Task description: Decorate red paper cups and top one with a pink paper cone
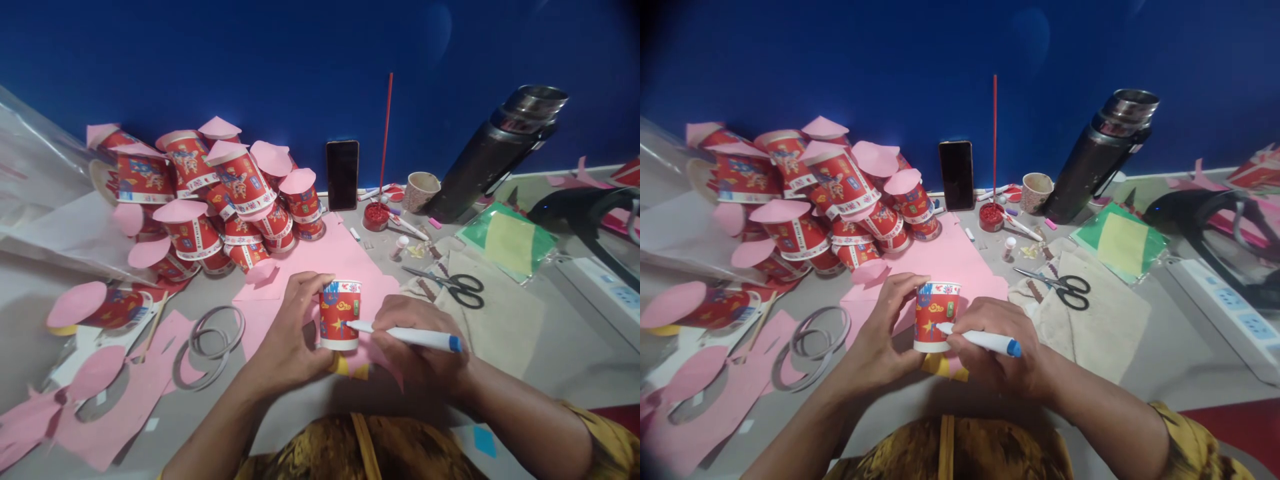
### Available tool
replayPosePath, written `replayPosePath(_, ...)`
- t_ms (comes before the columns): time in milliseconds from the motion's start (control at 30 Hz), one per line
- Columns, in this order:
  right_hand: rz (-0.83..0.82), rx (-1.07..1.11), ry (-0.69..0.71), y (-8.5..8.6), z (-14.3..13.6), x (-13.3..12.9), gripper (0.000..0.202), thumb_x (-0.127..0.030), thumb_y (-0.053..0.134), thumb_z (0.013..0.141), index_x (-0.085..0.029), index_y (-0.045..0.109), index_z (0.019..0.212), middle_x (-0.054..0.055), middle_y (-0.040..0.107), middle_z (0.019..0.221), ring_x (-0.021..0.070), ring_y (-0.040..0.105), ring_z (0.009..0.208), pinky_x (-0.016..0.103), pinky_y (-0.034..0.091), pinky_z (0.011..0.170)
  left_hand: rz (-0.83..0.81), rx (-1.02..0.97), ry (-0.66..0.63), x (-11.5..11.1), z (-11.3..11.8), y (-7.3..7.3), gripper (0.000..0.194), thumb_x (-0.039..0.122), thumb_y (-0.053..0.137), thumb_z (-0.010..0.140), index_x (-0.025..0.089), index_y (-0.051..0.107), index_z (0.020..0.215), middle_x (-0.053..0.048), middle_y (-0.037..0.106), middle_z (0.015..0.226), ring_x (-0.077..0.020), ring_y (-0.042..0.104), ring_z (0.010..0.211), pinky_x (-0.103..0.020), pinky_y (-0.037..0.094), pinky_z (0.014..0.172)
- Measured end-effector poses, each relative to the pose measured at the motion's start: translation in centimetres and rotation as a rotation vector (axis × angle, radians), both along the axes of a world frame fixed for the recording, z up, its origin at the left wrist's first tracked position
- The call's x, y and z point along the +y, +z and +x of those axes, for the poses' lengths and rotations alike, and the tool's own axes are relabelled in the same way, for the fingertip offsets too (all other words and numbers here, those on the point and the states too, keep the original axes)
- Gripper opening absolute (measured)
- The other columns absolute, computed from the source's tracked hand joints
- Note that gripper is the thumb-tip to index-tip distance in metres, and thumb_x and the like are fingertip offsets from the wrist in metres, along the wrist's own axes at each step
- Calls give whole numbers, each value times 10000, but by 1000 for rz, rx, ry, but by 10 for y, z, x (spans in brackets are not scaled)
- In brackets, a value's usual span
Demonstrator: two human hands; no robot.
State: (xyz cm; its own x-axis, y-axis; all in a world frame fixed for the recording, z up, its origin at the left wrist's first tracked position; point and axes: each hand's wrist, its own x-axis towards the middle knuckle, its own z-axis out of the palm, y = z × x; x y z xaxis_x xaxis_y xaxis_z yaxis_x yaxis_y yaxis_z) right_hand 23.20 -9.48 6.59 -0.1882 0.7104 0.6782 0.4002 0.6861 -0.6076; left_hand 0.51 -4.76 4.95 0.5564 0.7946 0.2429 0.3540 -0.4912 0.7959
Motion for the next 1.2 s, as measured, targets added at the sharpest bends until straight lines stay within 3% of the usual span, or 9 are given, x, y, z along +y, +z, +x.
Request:
replayPosePath(433, 0, 3, -42, -2, 3, -1, 103, -146, 615, 933, -223, 663, 885, 17, 738, 681, 174, 710, 588, 271, 550, 575, -50, -48, 0, 0, -3, 0, 859, 130, 795, 717, 310, 430, 1473, -103, 478, 1443, -320, 485, 1405, -517, 448, 1194)
replayPosePath(967, -63, -8, 78, 4, 2, -2, 156, -170, 587, 996, -207, 649, 858, 2, 693, 632, 144, 658, 558, 259, 499, 539, -60, -62, 27, 1, -5, -4, 865, 141, 812, 715, 317, 436, 1474, -94, 480, 1452, -321, 507, 1398, -502, 442, 1206)
replayPosePath(1200, -63, -15, 103, 2, 1, -3, 159, -156, 579, 995, -194, 649, 858, 5, 693, 635, 132, 629, 561, 250, 489, 547, 2, -26, 36, 1, -5, -2, 852, 91, 717, 694, 299, 431, 1469, -94, 473, 1447, -313, 457, 1420, -504, 414, 1218)
